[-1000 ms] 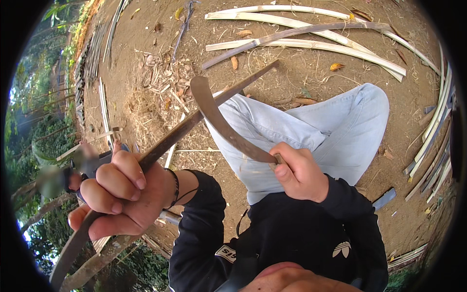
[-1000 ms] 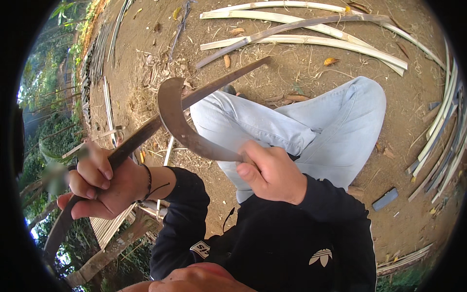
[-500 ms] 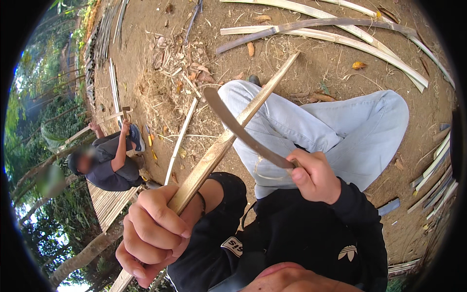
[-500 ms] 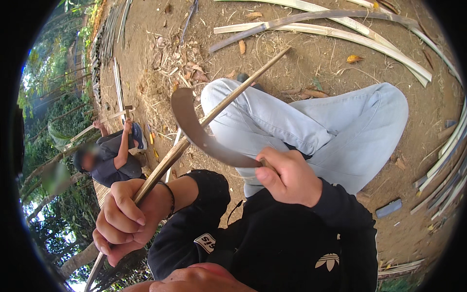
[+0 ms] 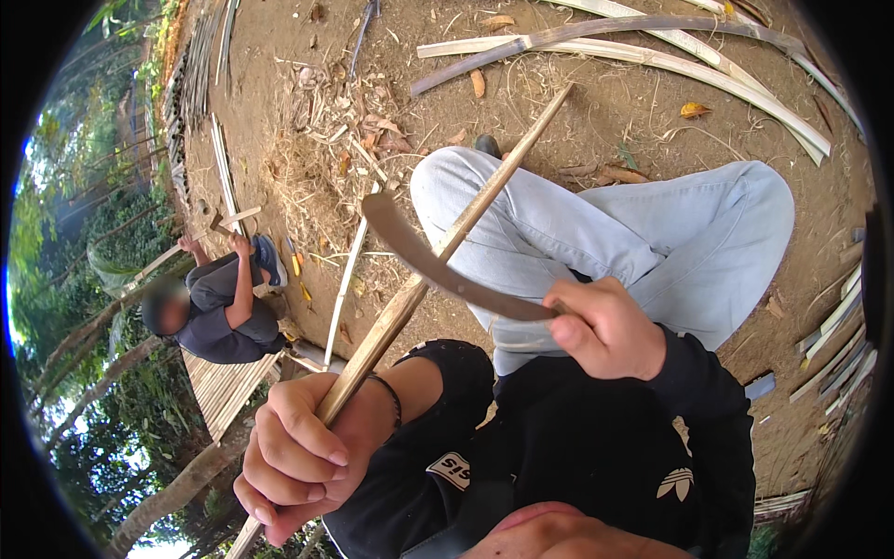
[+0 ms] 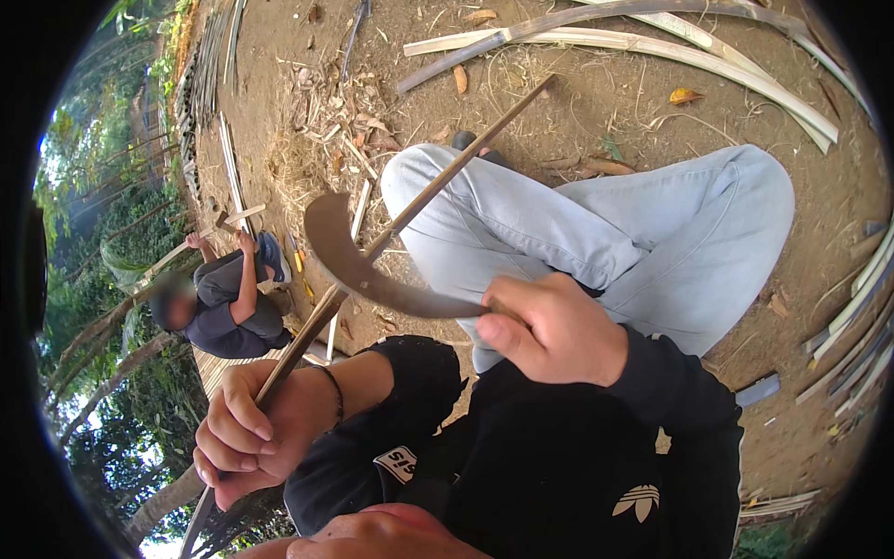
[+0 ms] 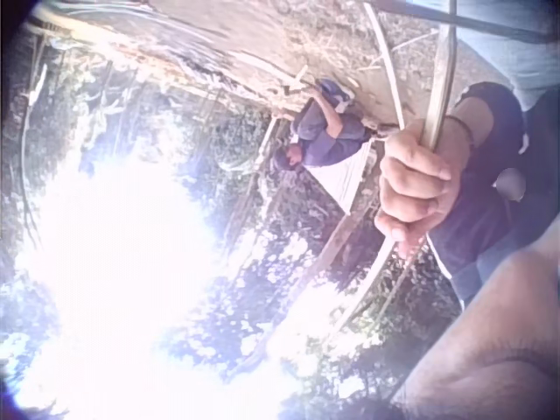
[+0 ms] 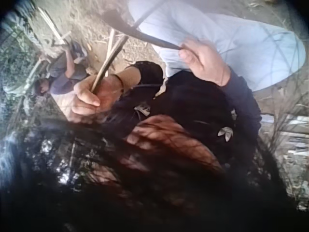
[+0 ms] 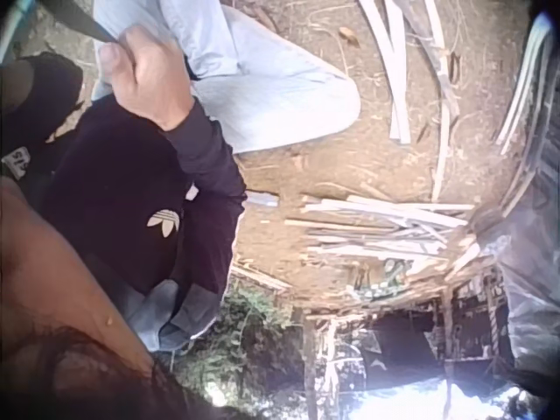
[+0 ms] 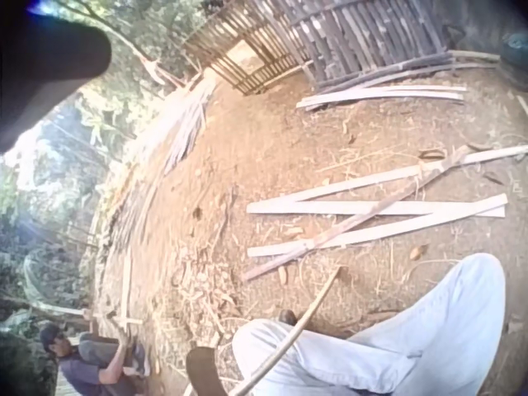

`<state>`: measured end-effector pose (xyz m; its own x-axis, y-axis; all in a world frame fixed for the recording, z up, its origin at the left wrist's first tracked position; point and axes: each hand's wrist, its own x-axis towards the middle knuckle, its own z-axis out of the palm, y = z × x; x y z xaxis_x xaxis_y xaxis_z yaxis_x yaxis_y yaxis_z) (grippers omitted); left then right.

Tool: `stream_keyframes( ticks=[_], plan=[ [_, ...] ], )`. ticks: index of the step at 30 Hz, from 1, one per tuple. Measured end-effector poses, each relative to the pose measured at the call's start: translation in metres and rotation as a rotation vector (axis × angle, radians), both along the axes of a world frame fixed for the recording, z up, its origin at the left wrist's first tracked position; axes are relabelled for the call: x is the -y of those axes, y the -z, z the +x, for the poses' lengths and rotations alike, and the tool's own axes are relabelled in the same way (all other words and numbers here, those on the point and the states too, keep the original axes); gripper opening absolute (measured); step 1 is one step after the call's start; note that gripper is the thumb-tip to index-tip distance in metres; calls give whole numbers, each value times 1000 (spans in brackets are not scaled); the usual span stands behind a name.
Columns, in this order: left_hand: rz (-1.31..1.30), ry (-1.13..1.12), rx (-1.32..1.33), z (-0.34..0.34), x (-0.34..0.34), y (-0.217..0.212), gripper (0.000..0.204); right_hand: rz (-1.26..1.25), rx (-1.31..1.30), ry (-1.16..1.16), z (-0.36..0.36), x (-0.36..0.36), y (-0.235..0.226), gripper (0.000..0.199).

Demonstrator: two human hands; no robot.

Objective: The person scrapes a bamboo strip with a sickle while sitting cross-legged on the ground, handling the long material by hand.

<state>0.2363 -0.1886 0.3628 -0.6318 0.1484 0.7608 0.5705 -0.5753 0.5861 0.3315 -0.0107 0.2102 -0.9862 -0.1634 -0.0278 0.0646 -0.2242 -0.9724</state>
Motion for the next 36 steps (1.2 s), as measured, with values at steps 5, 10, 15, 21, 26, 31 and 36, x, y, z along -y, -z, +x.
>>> stream_keyframes(
  ticks=[5, 10, 15, 21, 26, 31, 36],
  plan=[
    [2, 42, -14, -3, -3, 0, 27, -30, 140, 63, -8, 1, 20, 41],
    [49, 18, -14, -5, -7, 1, 26, -79, 18, 24, 3, 5, 4, 47],
    [30, 6, 16, -5, -6, 2, 26, -67, 37, 22, 4, 0, 7, 46],
    [92, -62, -27, -3, -6, 5, 22, -23, 2, 58, -7, 3, 10, 42],
    [118, -16, -8, -1, -8, 8, 21, 17, 3, 80, -3, 8, 17, 42],
    [120, -16, -5, -2, -8, 8, 20, -52, -38, -32, 2, -1, -2, 43],
    [145, 4, -12, -4, -4, 9, 20, -30, 39, 18, 0, 9, 7, 44]
  ],
)
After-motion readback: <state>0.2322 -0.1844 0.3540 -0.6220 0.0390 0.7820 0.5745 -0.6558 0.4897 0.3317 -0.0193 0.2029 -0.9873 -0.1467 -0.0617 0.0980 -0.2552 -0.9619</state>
